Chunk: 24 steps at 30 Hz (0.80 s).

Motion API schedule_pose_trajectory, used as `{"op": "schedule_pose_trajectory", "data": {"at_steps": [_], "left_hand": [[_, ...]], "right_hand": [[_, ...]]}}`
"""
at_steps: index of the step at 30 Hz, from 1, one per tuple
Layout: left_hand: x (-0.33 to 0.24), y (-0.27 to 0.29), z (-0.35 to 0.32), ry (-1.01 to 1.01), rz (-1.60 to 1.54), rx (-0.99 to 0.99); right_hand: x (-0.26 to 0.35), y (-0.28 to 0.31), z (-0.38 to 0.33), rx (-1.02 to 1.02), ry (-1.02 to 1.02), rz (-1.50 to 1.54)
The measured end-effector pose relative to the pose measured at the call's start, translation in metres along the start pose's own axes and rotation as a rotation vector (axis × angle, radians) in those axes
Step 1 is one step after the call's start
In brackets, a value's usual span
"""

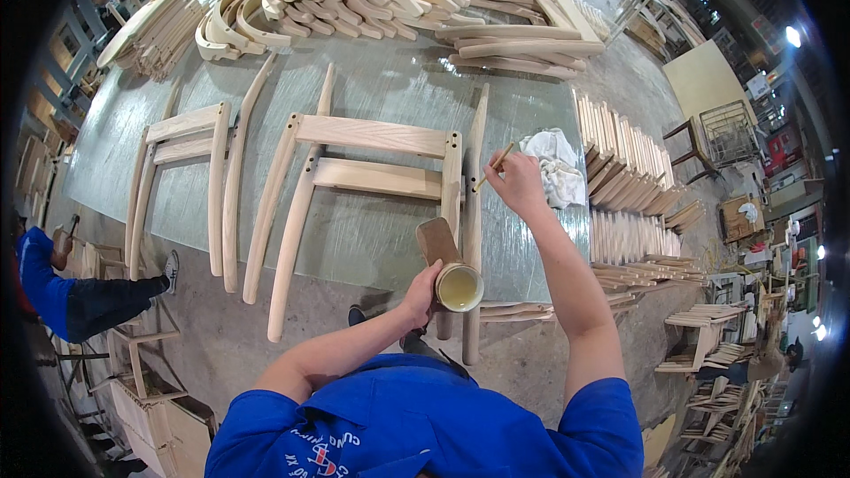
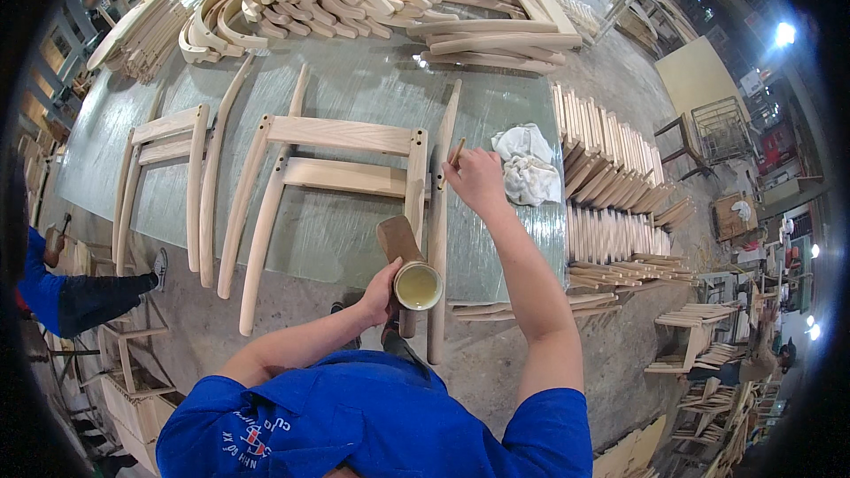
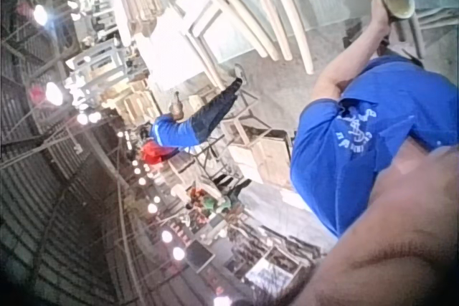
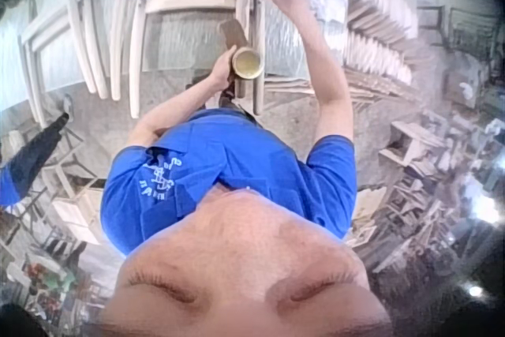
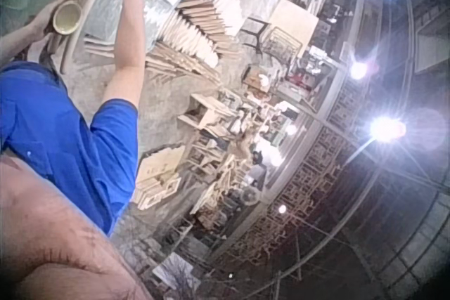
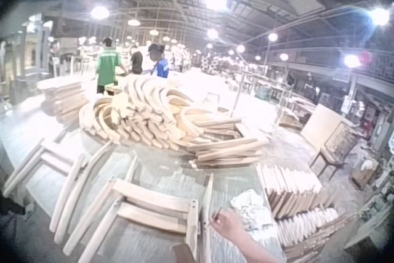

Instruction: The person assembles wooden chair frames in a factory setting. They pick up curved wooden backrests and attach them to rectangular frames, then apply a yellowish liquid to the joints using a small brush. The person stacks the assembled frames and moves them to a designated area.

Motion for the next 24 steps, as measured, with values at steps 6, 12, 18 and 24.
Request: {"op": "schedule_pose_trajectory", "data": {"at_steps": [6,12,18,24], "left_hand": [[-0.001,0.001,0.001,-0.007,0.008,-0.016],[0.001,0.002,0.003,-0.019,0.001,-0.008],[0.003,0.007,0.008,-0.015,-0.024,0.005],[0.002,0.007,0.007,-0.026,-0.022,-0.022]], "right_hand": [[0.002,-0.003,0.001,-0.008,-0.004,0.006],[-0.004,-0.011,0.001,0.006,-0.017,-0.005],[-0.007,-0.017,0.003,-0.062,-0.065,0.053],[-0.015,-0.023,0.008,-0.119,-0.105,0.077]]}}
Point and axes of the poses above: each hand's wrist, its own z-axis towards the middle knuckle, its own y-axis out of the back of the hand, x = y × z, the point moved 1 cm from there along z, towards the middle knuckle, and after that the axes turned 15 degrees about -z, right-handed, at the moved point
